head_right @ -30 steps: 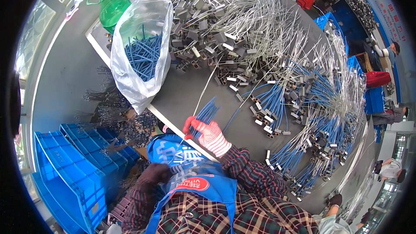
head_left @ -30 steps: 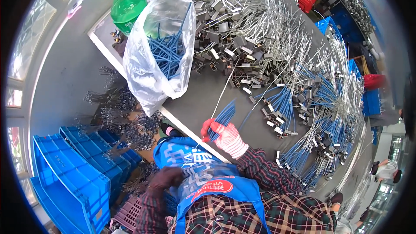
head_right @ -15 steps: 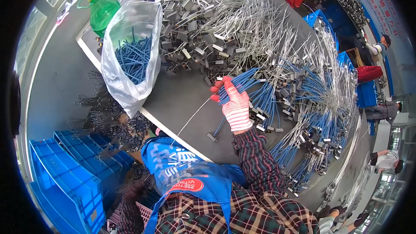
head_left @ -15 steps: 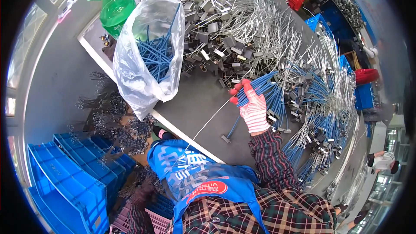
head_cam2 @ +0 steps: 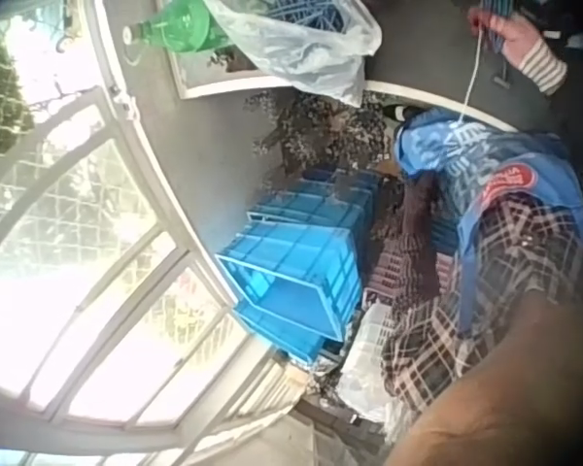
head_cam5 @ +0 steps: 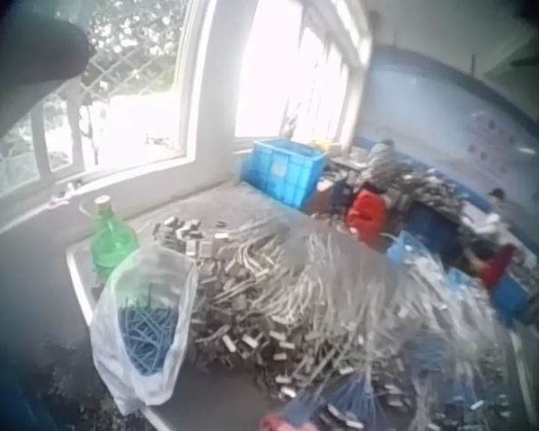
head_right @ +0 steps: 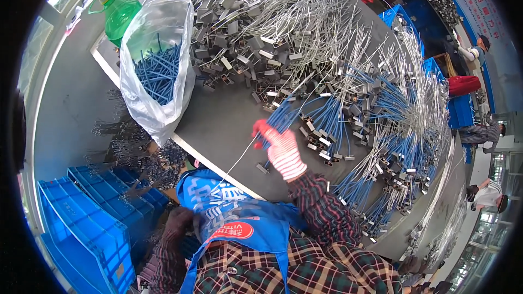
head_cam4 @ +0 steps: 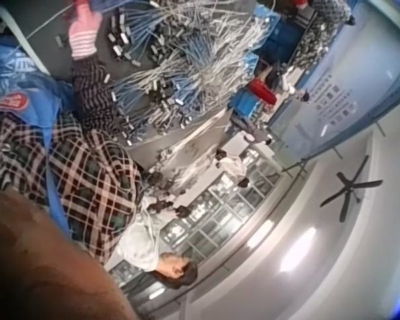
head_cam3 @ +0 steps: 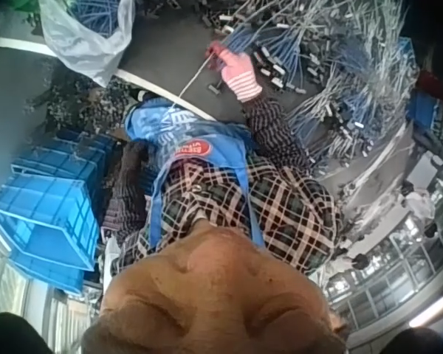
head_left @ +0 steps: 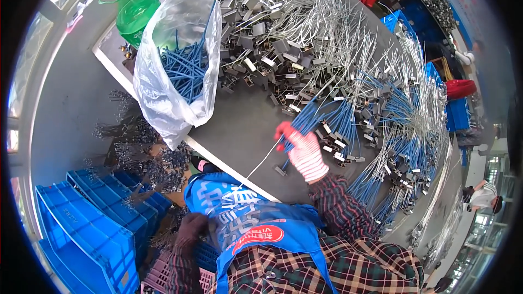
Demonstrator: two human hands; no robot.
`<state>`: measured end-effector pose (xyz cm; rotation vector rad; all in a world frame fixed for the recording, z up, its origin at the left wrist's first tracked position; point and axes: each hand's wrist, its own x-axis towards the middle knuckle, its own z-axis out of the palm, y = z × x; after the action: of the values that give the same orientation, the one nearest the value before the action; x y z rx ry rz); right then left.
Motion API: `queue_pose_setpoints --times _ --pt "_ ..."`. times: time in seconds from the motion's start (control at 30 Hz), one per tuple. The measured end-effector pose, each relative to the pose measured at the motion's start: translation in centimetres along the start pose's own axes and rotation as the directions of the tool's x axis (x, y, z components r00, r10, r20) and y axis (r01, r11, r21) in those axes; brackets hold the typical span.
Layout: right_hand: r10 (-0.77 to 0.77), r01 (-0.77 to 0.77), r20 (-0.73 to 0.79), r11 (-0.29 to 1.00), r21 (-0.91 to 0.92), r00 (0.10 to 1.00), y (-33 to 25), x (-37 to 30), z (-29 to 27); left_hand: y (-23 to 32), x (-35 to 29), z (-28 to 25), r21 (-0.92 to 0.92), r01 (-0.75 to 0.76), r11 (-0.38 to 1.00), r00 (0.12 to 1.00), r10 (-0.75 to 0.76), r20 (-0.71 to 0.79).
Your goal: The person bundles and organizes electrical wire harnesses by hand at a production station, placing them into plastic bags and blue bins on a work table.
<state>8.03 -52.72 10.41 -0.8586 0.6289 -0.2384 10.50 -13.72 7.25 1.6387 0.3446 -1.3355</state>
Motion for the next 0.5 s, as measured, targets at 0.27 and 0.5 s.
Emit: queue_pose_setpoints --times 0.27,0.5 --pt "0.199 -0.2 -0.03 0.939 -0.281 0.979 4.5 -5.4 2.1 12.8 3.2 15.7 0.352 -0.666 0.658 0.675 0.732 -0.093" --pt "0.271 -0.234 -0.007 0.821 -0.52 0.963 -0.2 -5.9 -2.9 17.2 7.0 18.0 0.605 -0.703 0.373 0.67 0.633 0.388"
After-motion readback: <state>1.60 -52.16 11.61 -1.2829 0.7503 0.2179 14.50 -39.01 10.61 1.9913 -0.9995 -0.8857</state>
